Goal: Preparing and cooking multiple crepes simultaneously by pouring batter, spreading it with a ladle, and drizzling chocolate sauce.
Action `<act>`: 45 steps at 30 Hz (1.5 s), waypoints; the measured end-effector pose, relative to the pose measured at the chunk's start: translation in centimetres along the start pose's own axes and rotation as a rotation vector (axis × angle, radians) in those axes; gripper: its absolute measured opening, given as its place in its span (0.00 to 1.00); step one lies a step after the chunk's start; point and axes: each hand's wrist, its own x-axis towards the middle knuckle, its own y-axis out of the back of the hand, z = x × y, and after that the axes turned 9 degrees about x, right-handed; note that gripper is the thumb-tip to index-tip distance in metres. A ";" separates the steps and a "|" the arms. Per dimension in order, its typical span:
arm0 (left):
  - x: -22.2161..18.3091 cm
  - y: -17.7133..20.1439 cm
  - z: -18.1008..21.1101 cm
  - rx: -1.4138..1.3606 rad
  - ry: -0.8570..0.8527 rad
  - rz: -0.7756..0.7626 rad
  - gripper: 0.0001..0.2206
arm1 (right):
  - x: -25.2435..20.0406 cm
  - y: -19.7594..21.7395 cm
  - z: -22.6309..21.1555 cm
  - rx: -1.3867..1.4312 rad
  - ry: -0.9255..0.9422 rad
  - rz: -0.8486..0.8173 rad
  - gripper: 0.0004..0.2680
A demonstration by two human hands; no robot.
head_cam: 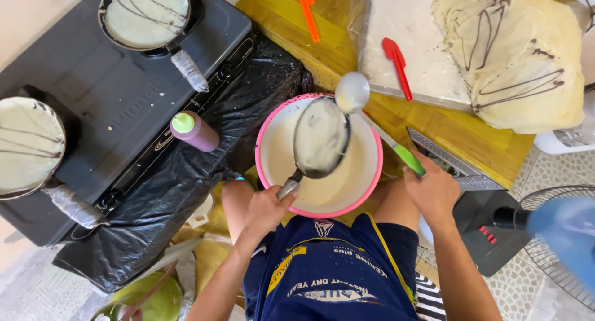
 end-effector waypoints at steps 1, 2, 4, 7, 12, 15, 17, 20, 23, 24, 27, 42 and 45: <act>0.1 0.9 -0.2 0.498 -0.061 0.167 0.22 | 0.4 -0.2 0.6 -0.066 -0.031 -0.024 0.17; -0.4 1.6 -0.4 0.497 -0.053 0.171 0.22 | 0.8 -1.5 1.6 -0.067 -0.023 -0.029 0.17; -1.4 3.0 -0.7 1.044 -0.492 0.723 0.17 | 1.7 -4.1 3.5 -0.290 -0.032 -0.162 0.18; -1.8 3.7 -0.4 1.098 -0.723 1.033 0.18 | 1.0 -7.9 5.4 -0.349 0.049 -0.282 0.17; -2.6 2.3 -1.8 1.140 -0.752 1.100 0.14 | -4.8 -4.2 -2.8 -0.334 0.133 -0.328 0.17; -2.0 0.0 -4.2 1.082 -0.663 0.961 0.06 | -4.2 -9.2 0.1 -0.315 0.110 -0.461 0.19; -2.1 -0.6 -4.2 1.012 -0.568 0.829 0.05 | -2.5 -13.3 2.9 -0.395 0.081 -0.620 0.22; -2.8 -0.9 -4.1 0.879 -0.617 0.882 0.08 | -1.9 -15.2 4.4 -0.496 0.099 -0.640 0.17; -1.9 -1.5 -5.0 0.870 -0.580 0.881 0.05 | -3.3 -13.2 -0.9 -0.518 0.052 -0.644 0.20; -1.7 -1.7 -4.8 0.820 -0.561 0.865 0.07 | -5.8 -8.8 -6.0 -0.255 -0.004 -0.430 0.21; -1.7 -1.7 -4.8 0.706 -0.518 0.852 0.11 | -4.2 -14.6 -1.3 -0.384 0.044 -0.354 0.26; -3.5 -3.1 -6.0 -0.342 -0.092 0.557 0.09 | -23.0 -31.3 -49.2 0.999 -0.022 -1.615 0.25; -2.9 2.3 -7.8 -0.520 -0.035 0.618 0.08 | -23.7 -29.4 -52.4 1.059 -0.119 -1.704 0.16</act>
